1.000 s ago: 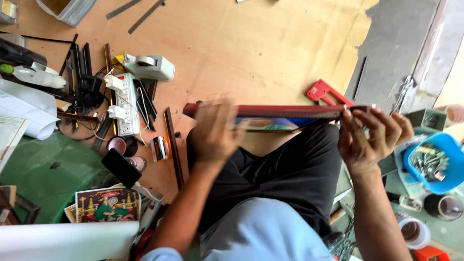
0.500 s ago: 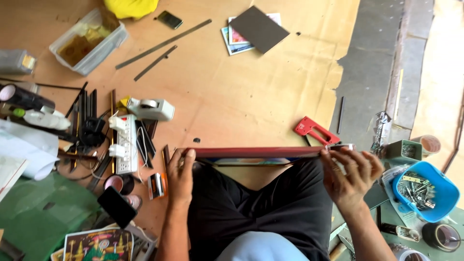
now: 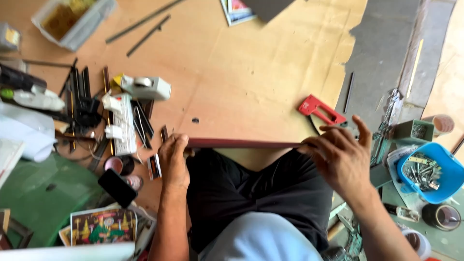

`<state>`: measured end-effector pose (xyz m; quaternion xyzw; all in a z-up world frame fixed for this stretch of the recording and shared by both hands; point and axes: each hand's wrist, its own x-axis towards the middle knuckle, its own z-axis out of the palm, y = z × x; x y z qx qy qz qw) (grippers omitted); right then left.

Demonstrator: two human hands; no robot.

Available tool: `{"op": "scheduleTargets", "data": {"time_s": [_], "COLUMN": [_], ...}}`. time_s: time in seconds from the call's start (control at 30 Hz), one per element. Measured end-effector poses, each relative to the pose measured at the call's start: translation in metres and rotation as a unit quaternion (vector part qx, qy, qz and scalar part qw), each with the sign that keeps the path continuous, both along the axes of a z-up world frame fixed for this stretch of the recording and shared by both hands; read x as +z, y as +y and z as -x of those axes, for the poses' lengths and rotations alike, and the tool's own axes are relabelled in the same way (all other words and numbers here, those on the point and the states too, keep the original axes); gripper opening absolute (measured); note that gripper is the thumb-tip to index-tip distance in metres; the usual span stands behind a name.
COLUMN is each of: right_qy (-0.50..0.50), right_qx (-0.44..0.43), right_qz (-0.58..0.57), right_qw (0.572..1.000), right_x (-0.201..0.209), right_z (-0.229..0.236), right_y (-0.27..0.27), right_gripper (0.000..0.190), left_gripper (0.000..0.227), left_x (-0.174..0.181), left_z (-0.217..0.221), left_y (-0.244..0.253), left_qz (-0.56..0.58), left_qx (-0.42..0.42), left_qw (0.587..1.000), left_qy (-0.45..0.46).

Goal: Framing a portrait by assembling the frame and securing the backing with tape.

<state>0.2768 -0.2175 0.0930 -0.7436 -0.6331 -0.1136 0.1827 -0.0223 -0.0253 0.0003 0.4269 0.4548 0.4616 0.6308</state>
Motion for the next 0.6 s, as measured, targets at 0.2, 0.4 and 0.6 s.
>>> {"op": "scheduleTargets", "data": {"time_s": [0.2,0.4,0.6], "right_qy": [0.007,0.012,0.149], "right_qx": [-0.006,0.003,0.125], "right_qz": [0.058,0.091,0.040], "right_qw": [0.998,0.996,0.980], "right_x": [0.003,0.009,0.004], "right_z": [-0.006,-0.005,0.008], "right_y": [0.001,0.009,0.032], "right_gripper": [0.028,0.027,0.021], "left_gripper": [0.021,0.024,0.023], "left_x": [0.002,0.000,0.003], "left_z": [-0.006,-0.005,-0.007], "left_y": [-0.002,-0.003,-0.003], "left_qz": [-0.031,-0.042,-0.040], "left_qx": [-0.018,-0.031,-0.023], "left_qw": [0.999,0.999,0.999], "left_qy": [-0.025,-0.014,-0.007]}}
